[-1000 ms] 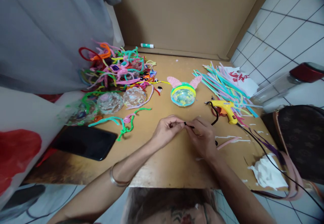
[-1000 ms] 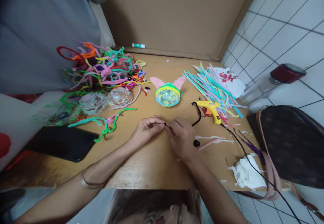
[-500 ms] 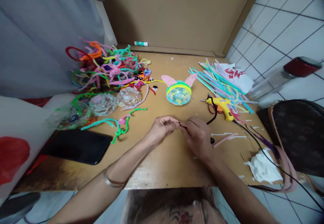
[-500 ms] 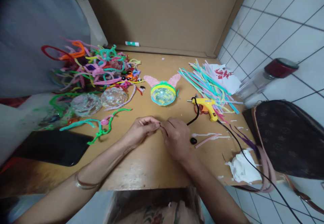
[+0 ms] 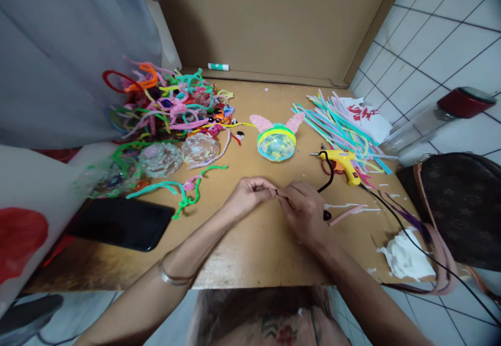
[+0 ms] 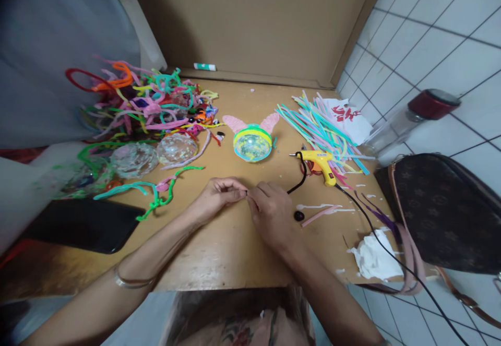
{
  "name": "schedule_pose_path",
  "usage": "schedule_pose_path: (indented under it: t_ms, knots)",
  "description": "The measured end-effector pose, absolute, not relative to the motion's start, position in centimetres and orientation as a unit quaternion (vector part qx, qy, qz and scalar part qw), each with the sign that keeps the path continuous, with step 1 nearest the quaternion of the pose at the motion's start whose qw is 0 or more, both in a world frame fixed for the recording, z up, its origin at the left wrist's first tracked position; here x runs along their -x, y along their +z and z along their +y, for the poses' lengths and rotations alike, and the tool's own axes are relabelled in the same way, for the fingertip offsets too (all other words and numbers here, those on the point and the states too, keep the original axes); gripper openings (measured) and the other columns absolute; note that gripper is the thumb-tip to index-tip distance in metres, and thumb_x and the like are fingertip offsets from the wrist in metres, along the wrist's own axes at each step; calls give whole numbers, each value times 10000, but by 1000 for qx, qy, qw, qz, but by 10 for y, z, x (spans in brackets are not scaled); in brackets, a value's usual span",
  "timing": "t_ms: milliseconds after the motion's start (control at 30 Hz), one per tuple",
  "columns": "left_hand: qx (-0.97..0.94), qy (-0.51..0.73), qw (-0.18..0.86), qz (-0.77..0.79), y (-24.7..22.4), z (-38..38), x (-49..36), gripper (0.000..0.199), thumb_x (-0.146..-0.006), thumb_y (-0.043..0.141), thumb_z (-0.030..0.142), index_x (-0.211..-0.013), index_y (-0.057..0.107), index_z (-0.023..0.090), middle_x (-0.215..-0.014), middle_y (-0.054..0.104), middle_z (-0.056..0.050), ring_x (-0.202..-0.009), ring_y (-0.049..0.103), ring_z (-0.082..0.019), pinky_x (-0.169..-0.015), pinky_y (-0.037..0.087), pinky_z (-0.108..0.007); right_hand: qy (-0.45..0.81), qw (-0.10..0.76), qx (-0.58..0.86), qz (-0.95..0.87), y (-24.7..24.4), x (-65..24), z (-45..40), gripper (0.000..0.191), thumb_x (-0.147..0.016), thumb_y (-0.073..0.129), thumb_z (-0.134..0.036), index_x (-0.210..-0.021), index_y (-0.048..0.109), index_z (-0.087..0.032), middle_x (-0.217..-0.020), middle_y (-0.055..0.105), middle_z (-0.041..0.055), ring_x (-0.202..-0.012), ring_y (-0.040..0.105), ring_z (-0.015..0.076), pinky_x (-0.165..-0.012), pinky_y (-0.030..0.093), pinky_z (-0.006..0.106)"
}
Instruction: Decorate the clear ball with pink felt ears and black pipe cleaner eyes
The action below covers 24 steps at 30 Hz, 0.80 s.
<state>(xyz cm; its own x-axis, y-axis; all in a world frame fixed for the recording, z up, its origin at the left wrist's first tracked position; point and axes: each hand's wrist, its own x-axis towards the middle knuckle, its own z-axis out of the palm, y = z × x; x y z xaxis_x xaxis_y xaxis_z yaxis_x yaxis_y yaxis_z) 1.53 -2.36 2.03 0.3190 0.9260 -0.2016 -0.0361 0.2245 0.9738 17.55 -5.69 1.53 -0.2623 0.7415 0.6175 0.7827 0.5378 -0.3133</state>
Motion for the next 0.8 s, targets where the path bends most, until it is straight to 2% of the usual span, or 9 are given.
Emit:
schedule_pose_path:
  t_ms: [200,333,567,700,800]
  knots:
    - [-502,366,641,451,20,-24,-15,160,-608,738,306,-631,705,151,-498,526,27,-515,386,-88,-509,264,-221,-26,370,481,-794,11,-176,-58,256,-882,522,-146,-645,607,-192,-603,545,8,-585,491,141,-557,329,277]
    - [-515,354,642,444,20,-22,-13,216,-619,734,345,-670,701,138,-537,546,21,-517,383,-82,-521,273,-222,-11,375,486,-789,11,-177,-58,225,-868,530,-132,-669,616,-192,-615,555,7,-600,509,140,-571,355,266]
    - [-579,300,662,370,28,-16,-1,380,-755,636,495,-688,654,122,-528,454,21,-508,370,-82,-503,257,-225,17,381,483,-788,16,-178,-57,202,-876,545,-150,-706,644,-196,-645,600,14,-623,540,145,-593,365,276]
    - [-605,276,646,375,29,-13,2,330,-719,689,457,-702,659,129,-542,488,28,-504,367,-72,-496,261,-208,-18,356,461,-812,16,-179,-56,190,-884,565,-175,-716,648,-198,-658,622,8,-639,539,146,-624,313,299]
    - [-597,276,658,366,27,-11,2,273,-670,736,400,-687,678,134,-572,560,13,-534,418,-78,-523,313,-204,-26,345,451,-823,16,-178,-57,185,-890,565,-170,-726,647,-200,-649,621,-1,-640,532,145,-633,293,305]
